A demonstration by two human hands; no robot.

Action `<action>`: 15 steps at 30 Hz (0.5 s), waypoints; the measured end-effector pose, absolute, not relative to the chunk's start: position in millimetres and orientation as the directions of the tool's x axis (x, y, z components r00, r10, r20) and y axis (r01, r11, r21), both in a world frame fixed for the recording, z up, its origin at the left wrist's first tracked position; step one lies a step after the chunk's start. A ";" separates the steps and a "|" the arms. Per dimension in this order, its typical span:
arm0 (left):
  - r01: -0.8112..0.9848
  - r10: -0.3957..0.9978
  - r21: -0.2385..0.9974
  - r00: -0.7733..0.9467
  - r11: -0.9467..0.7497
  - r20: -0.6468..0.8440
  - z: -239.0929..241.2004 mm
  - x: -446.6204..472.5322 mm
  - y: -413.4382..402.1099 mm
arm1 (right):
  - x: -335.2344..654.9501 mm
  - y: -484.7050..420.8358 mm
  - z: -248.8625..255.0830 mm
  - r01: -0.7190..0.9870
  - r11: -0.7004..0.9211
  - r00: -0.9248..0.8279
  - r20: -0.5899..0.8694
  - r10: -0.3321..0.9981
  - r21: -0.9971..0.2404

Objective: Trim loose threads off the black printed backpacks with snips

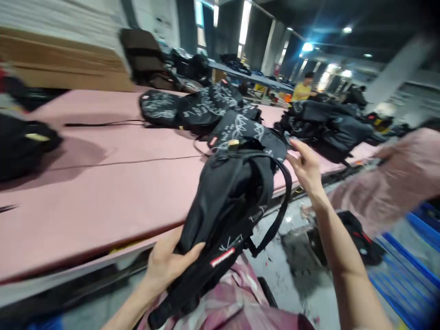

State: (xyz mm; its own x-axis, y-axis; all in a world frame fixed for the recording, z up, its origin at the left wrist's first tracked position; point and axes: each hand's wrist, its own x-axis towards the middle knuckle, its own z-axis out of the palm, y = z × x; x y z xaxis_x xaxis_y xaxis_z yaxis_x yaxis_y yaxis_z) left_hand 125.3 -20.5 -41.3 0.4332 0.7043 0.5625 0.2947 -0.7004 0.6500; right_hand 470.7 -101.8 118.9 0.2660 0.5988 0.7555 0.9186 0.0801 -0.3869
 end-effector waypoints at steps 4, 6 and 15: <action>-0.049 0.327 0.447 0.611 -0.893 0.721 -22.5 152.9 -46.1 | 478.7 -137.4 167.7 0.945 -0.020 0.169 0.433 0.885 -0.327; -0.199 0.200 0.424 0.657 -0.884 0.727 -12.4 167.7 -52.7 | 483.7 -189.1 170.0 0.921 -0.204 0.323 0.361 0.875 -0.330; -0.363 -0.085 0.605 0.895 -0.708 0.438 -29.1 248.3 -69.7 | 326.4 -505.7 166.3 0.327 -0.885 0.748 0.663 0.028 -0.332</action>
State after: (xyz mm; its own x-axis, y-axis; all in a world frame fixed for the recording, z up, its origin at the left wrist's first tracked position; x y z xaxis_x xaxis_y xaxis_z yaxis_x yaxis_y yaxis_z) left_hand 248.3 -69.7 -29.1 0.8948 -0.0845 0.4385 -0.3634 -0.7085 0.6050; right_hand 326.4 -505.7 166.3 0.7479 0.0279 0.6632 0.3274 -0.8847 -0.3320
